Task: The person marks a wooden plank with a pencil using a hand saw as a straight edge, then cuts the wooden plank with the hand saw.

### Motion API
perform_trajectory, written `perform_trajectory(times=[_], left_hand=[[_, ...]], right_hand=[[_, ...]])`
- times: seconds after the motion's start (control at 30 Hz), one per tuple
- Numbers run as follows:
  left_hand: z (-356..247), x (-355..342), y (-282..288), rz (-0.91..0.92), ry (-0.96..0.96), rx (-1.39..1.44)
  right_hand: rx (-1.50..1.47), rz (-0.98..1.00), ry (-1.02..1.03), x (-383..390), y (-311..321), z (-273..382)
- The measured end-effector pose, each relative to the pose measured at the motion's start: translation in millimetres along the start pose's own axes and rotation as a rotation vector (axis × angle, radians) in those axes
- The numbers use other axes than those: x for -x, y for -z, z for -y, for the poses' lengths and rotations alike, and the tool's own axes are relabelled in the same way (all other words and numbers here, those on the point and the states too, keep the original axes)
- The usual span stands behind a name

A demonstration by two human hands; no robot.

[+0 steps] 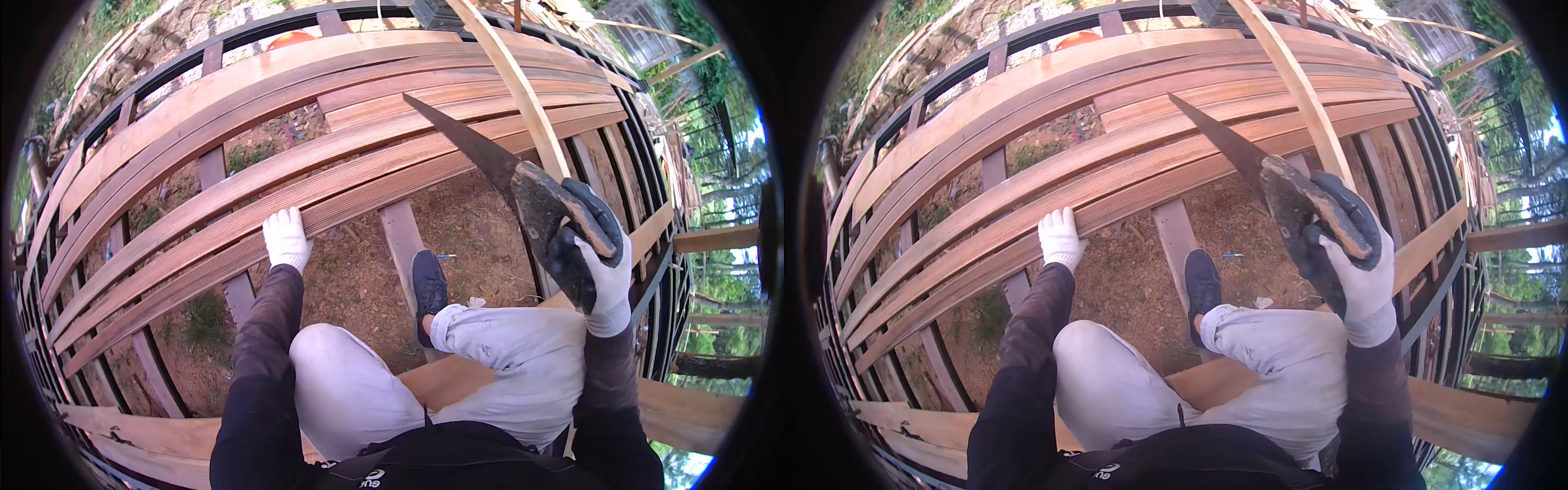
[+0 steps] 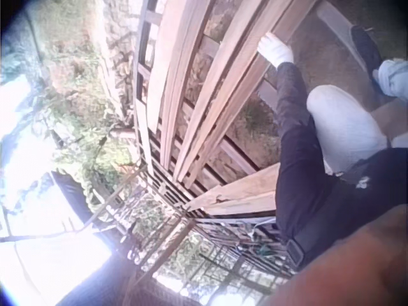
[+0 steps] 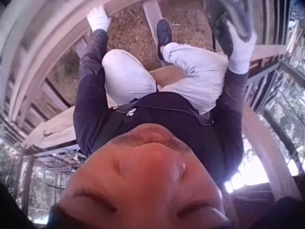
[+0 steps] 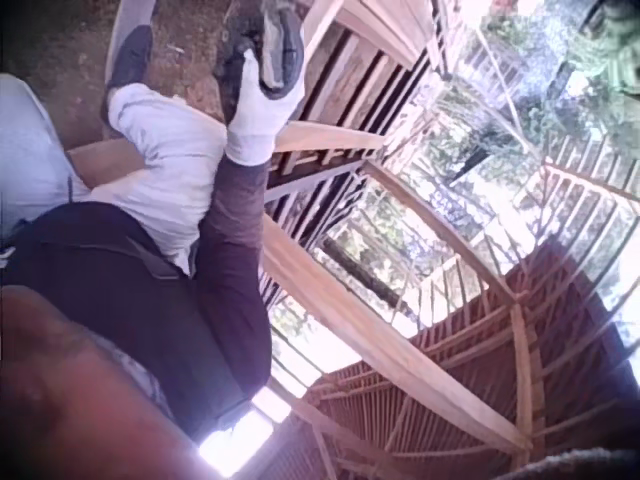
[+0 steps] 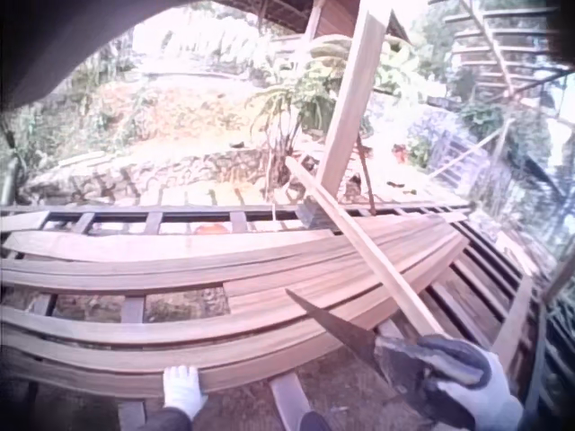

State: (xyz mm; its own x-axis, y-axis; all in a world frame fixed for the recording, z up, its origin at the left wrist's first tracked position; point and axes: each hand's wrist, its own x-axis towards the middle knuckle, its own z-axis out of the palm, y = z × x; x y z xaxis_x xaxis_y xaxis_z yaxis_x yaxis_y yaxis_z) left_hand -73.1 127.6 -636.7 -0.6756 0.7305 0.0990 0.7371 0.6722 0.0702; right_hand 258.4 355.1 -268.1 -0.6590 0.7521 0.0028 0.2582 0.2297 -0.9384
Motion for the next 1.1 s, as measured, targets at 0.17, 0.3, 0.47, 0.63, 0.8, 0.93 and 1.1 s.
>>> perform_trajectory(times=[0.17,0.3,0.47,0.63,0.8,0.93,1.1], left_hand=[[8,-11,16,0.179,0.078,0.111],[8,-1,27,0.278,0.090,0.135],[-9,35,37,0.371,0.056,0.179],[-16,56,32,0.346,0.024,0.193],[-10,44,13,0.468,-0.038,0.207],[-14,31,16,0.633,-0.075,0.277],[1,46,19,0.632,-0.069,0.294]], right_hand=[[-0.009,-0.011,-0.032,-14,-15,-6],[0.221,0.042,0.068,-24,-12,-23],[0.123,0.170,-0.036,-21,-12,-25],[0.301,0.245,-0.051,5,-25,-19],[0.350,0.304,-0.098,13,-31,-22],[0.431,0.312,-0.126,12,-41,-13],[0.432,0.365,-0.073,20,-37,-20]])
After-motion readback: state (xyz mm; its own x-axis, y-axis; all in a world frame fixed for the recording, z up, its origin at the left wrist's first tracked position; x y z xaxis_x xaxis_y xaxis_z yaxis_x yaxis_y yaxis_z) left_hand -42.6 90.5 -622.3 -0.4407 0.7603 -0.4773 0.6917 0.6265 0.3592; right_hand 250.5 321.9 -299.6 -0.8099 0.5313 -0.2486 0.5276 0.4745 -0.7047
